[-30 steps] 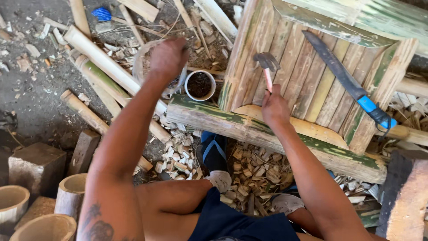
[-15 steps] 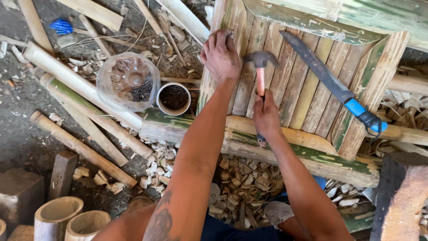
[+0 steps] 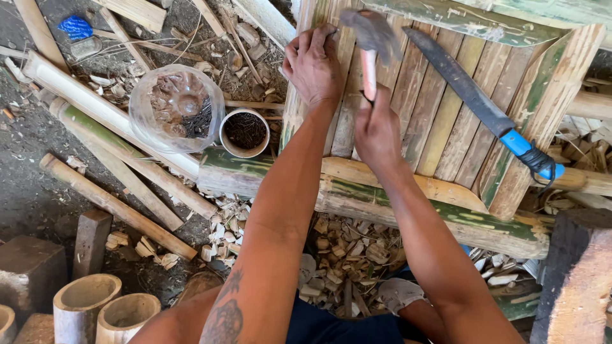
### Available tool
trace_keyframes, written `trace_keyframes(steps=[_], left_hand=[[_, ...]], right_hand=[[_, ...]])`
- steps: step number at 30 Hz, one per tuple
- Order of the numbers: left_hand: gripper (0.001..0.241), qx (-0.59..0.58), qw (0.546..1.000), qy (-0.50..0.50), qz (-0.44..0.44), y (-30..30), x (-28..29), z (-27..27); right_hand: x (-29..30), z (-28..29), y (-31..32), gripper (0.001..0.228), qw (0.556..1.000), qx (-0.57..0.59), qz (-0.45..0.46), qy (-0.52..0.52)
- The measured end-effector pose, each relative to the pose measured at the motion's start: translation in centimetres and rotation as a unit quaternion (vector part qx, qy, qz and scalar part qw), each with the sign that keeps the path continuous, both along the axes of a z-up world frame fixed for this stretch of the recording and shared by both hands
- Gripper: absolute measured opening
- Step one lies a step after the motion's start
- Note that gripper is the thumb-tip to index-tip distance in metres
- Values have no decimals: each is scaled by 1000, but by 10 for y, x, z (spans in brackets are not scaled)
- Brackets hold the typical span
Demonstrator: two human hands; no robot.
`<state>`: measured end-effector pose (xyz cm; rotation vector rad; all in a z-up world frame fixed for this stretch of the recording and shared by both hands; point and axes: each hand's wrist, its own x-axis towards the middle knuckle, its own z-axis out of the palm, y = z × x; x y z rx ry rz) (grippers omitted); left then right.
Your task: The person assembles a bamboo structure by hammering nails into bamboo slats and using a machete to trim pieces. The person then sweeps the workshop floor with a broom.
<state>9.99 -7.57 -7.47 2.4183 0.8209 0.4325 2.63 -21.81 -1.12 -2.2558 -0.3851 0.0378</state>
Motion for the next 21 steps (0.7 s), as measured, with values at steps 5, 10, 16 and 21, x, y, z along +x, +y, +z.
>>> trace_keyframes(steps=[5, 10, 16, 21], left_hand=[[17, -4, 1000, -12, 4, -1, 0, 2], [18, 4, 1000, -4, -5, -1, -2, 2], [19, 3, 1000, -12, 0, 0, -1, -3], [19, 4, 1000, 0, -2, -2, -2, -6]], right_hand=[[2, 1, 3, 19, 999, 32, -20, 38], [-4, 4, 1, 18, 999, 35, -40, 3], [5, -4, -6, 17, 994, 66, -57, 66], [4, -9, -14, 17, 996, -78, -36, 35]])
